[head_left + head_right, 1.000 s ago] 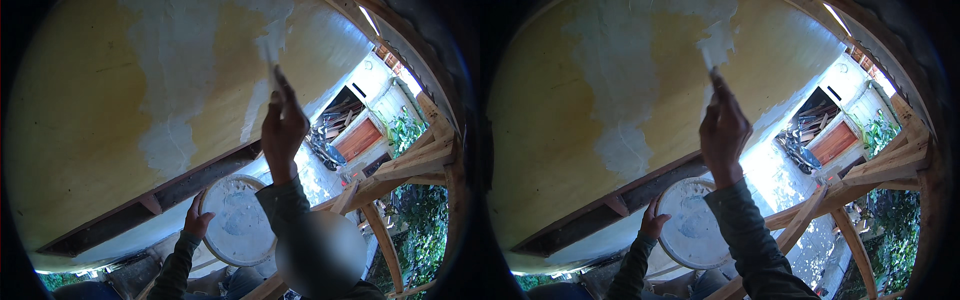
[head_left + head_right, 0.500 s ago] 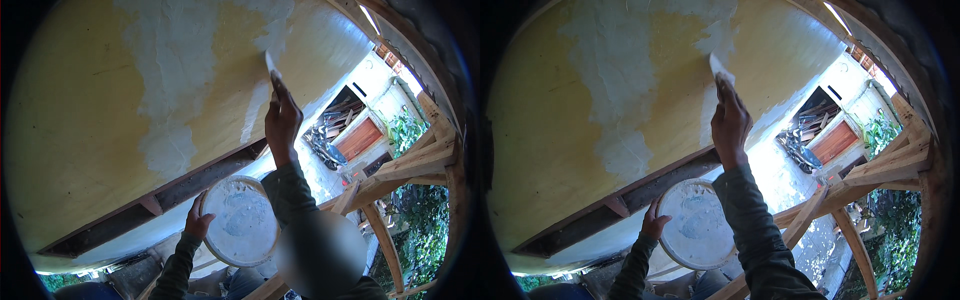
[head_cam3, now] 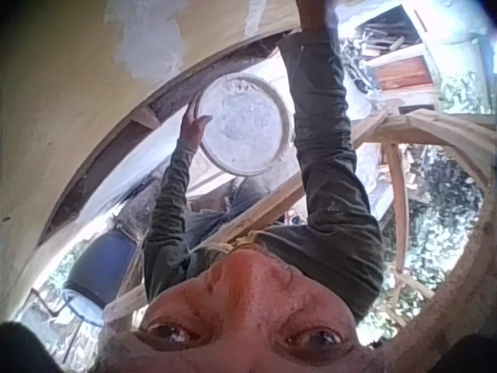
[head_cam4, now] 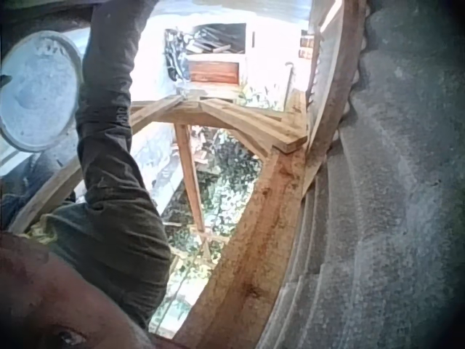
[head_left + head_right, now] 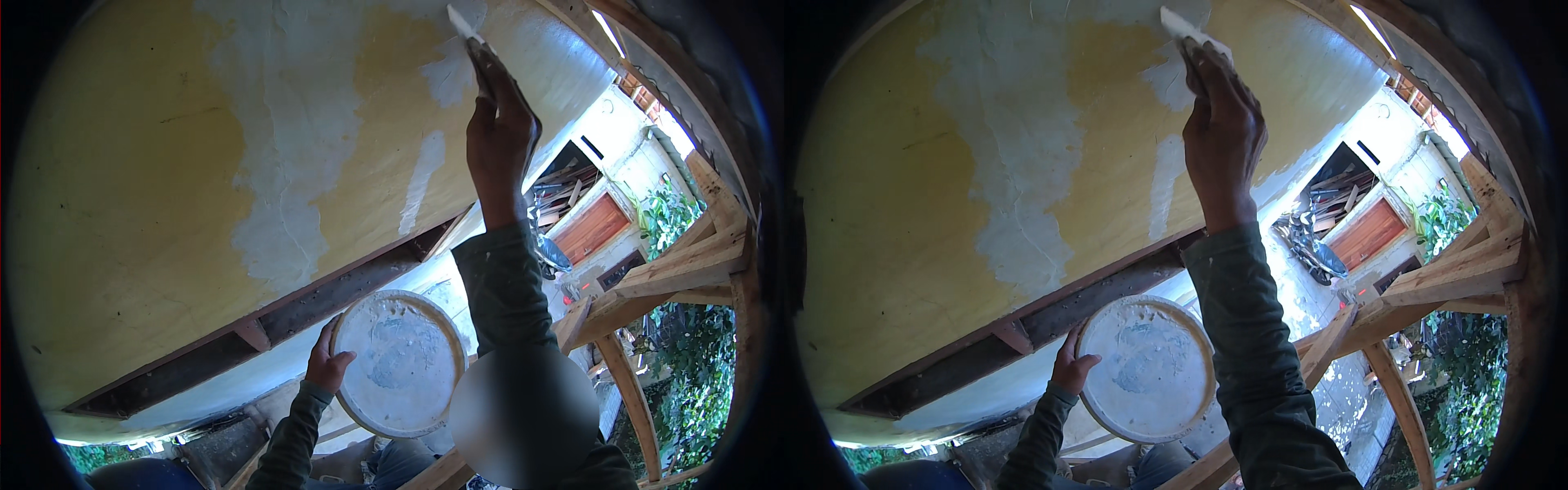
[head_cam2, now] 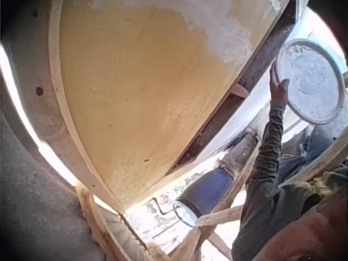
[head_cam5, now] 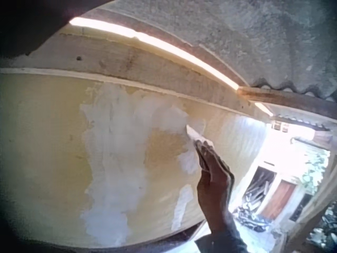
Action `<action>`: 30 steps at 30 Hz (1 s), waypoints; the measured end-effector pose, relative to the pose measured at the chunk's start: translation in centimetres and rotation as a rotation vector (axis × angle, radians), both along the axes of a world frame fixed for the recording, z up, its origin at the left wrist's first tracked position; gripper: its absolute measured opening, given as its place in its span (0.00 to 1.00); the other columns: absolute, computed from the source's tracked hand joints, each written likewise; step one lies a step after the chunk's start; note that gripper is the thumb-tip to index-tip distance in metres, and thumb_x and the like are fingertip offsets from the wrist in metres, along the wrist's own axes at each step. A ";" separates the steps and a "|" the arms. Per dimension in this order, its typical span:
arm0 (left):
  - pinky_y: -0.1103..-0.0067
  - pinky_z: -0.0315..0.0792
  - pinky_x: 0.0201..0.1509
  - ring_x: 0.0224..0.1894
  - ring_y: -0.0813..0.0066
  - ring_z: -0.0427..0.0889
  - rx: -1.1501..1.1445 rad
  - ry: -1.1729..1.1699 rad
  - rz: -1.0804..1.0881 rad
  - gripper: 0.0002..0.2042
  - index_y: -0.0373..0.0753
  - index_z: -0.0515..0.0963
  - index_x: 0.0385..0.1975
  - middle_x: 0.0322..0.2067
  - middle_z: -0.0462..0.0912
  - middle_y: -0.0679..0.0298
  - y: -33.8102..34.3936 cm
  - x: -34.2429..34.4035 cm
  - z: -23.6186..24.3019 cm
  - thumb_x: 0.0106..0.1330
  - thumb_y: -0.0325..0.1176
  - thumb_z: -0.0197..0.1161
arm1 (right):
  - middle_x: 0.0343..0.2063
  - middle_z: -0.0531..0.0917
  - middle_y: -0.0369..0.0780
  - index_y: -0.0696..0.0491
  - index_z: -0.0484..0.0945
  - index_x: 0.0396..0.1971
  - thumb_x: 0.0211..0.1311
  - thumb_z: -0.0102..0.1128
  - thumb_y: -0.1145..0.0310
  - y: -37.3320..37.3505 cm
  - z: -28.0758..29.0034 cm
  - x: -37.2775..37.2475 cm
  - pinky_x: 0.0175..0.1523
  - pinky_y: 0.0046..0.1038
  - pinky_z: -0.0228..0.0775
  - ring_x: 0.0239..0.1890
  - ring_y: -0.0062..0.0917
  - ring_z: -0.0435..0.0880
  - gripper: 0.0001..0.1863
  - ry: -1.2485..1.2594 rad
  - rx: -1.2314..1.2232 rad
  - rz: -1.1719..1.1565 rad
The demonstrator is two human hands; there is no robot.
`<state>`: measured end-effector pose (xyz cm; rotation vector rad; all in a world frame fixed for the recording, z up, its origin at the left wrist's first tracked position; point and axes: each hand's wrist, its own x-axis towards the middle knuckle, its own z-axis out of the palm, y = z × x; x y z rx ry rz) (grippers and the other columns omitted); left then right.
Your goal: Applying plaster or joint compound to a wall using a putty knife or scraper.
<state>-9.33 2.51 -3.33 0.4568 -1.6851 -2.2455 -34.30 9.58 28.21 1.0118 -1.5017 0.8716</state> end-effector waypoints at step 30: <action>0.69 0.64 0.70 0.64 0.58 0.73 -0.154 -0.013 0.009 0.38 0.31 0.62 0.69 0.62 0.73 0.49 0.2 0.3 -1.7 0.53 0.27 0.62 | 0.50 0.82 0.45 0.51 0.73 0.60 0.55 0.60 0.80 -6.0 -10.3 6.7 0.47 0.39 0.78 0.46 0.42 0.85 0.29 -0.400 -0.076 -0.281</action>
